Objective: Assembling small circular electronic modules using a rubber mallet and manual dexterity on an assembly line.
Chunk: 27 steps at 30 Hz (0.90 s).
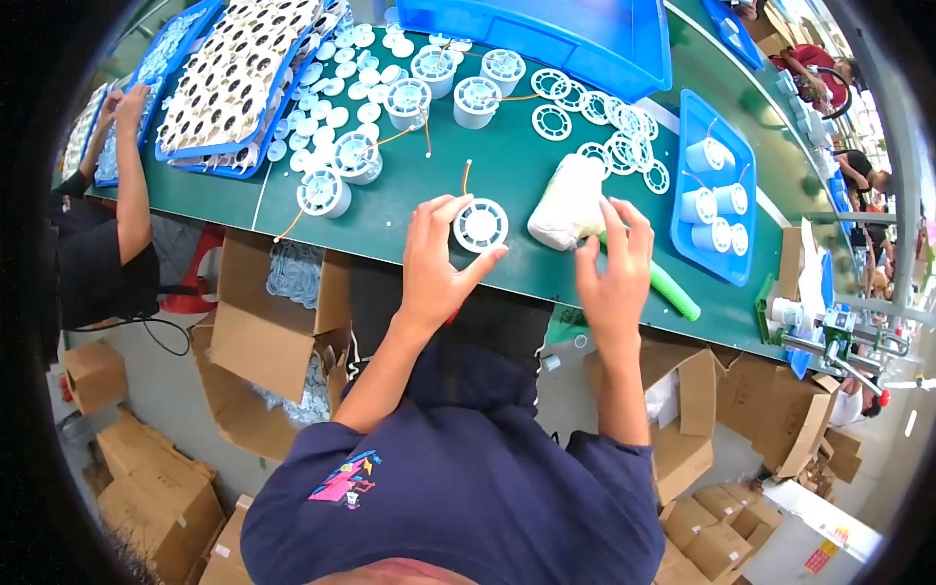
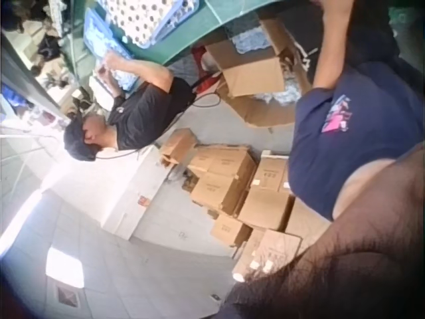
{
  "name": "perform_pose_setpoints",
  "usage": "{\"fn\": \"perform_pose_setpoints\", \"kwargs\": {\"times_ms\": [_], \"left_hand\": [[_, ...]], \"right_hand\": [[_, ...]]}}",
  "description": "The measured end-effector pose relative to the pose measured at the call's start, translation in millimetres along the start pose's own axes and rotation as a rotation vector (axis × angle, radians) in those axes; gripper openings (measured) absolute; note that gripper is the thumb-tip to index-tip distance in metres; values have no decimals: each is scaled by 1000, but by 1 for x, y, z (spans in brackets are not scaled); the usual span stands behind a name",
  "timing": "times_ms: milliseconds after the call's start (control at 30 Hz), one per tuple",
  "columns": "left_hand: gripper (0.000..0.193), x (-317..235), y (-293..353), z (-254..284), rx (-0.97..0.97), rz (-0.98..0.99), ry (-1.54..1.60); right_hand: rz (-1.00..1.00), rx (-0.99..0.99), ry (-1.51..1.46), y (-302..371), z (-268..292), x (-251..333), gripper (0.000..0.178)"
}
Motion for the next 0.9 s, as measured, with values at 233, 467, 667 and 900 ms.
{"fn": "perform_pose_setpoints", "kwargs": {"times_ms": [233,467,667,900], "left_hand": [[66,-4,-2,-1,18,63,22],[71,-19,9,-11,-71,29,-137],[77,-19,6,-6,-23,-14,-218],[80,-7,10,1,23,32,-37]], "right_hand": [[11,49,153,17,-11,-39,37],[-171,534,-246,-54,36,29,26],[-308,417,-391,-32,31,13,24],[-214,344,-238,32,33,9,18]]}}
Point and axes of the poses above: each hand's wrist, its own y-axis away from the middle knuckle, its own z-axis out of the back of the hand, x = y × z, the point moved 2 cm from there along -y, towards the middle knuckle
